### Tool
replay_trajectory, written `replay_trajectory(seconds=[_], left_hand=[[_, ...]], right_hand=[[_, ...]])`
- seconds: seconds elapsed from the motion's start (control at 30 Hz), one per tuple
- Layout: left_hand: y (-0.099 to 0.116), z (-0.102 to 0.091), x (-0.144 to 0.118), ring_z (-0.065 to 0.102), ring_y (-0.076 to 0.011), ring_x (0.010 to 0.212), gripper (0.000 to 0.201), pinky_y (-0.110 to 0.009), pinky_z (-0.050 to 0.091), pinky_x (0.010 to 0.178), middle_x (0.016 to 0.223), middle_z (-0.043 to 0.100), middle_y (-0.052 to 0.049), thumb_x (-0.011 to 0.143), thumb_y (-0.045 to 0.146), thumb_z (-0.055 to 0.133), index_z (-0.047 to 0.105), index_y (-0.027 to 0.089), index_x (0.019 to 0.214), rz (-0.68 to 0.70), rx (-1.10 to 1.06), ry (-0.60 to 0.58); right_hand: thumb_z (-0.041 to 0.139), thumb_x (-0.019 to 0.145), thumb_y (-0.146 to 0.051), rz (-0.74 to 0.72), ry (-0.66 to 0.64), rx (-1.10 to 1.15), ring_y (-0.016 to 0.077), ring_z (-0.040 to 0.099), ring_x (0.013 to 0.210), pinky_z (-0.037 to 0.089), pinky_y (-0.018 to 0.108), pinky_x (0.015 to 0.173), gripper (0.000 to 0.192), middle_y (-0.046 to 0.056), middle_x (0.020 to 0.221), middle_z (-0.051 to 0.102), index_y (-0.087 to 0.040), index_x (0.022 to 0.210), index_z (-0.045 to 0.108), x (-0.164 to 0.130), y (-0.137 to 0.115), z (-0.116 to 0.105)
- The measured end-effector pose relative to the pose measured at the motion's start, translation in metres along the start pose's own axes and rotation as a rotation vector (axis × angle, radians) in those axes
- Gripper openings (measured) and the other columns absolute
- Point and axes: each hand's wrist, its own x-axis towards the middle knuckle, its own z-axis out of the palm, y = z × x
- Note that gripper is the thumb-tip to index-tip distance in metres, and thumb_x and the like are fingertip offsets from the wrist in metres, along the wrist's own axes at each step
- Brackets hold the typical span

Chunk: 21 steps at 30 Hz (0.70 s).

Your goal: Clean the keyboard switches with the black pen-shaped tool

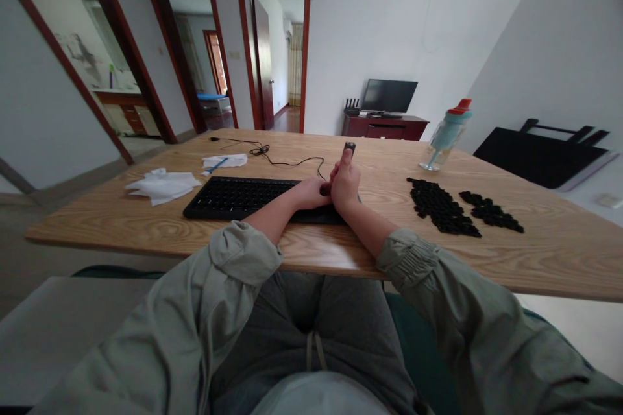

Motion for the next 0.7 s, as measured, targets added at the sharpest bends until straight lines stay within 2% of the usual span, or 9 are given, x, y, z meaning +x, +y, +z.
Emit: replay_trajectory(seconds=[0.1,0.23,0.5,0.7], left_hand=[[0.001,0.000,-0.001,0.062,-0.0189,0.075,0.024,-0.027,0.045,0.071,0.082,0.073,-0.005,0.073,0.029,0.067,0.073,0.013,0.090,-0.011,-0.005,0.038],[-0.001,-0.002,-0.002,0.061,-0.0188,0.071,0.025,-0.028,0.044,0.069,0.078,0.072,-0.006,0.074,0.030,0.067,0.074,0.012,0.089,-0.024,-0.006,0.103],[-0.003,-0.005,0.000,0.057,-0.0135,0.067,0.036,-0.025,0.040,0.063,0.078,0.071,-0.005,0.080,0.042,0.062,0.075,0.011,0.094,-0.038,-0.096,0.172],[-0.005,-0.005,0.001,0.054,-0.0114,0.063,0.035,-0.024,0.040,0.060,0.074,0.069,-0.004,0.077,0.040,0.066,0.074,0.012,0.098,-0.046,-0.079,0.199]], right_hand=[[0.033,0.082,-0.080,0.112,0.044,0.161,0.0082,0.028,0.037,0.022,0.023,0.034,0.060,-0.007,0.046,0.031,-0.024,0.061,0.035,0.003,-0.010,0.008],[0.040,0.080,-0.079,0.158,-0.052,0.270,0.0068,0.027,0.035,0.021,0.021,0.032,0.058,-0.008,0.046,0.031,-0.023,0.062,0.036,0.005,-0.019,0.014],[0.037,0.082,-0.076,0.303,-0.021,0.507,0.0062,0.026,0.034,0.022,0.020,0.031,0.055,-0.009,0.045,0.031,-0.023,0.066,0.035,0.026,-0.025,-0.009],[0.033,0.081,-0.078,0.411,-0.002,0.562,0.0064,0.024,0.031,0.019,0.021,0.029,0.057,-0.009,0.043,0.028,-0.024,0.066,0.032,0.030,-0.023,-0.011]])
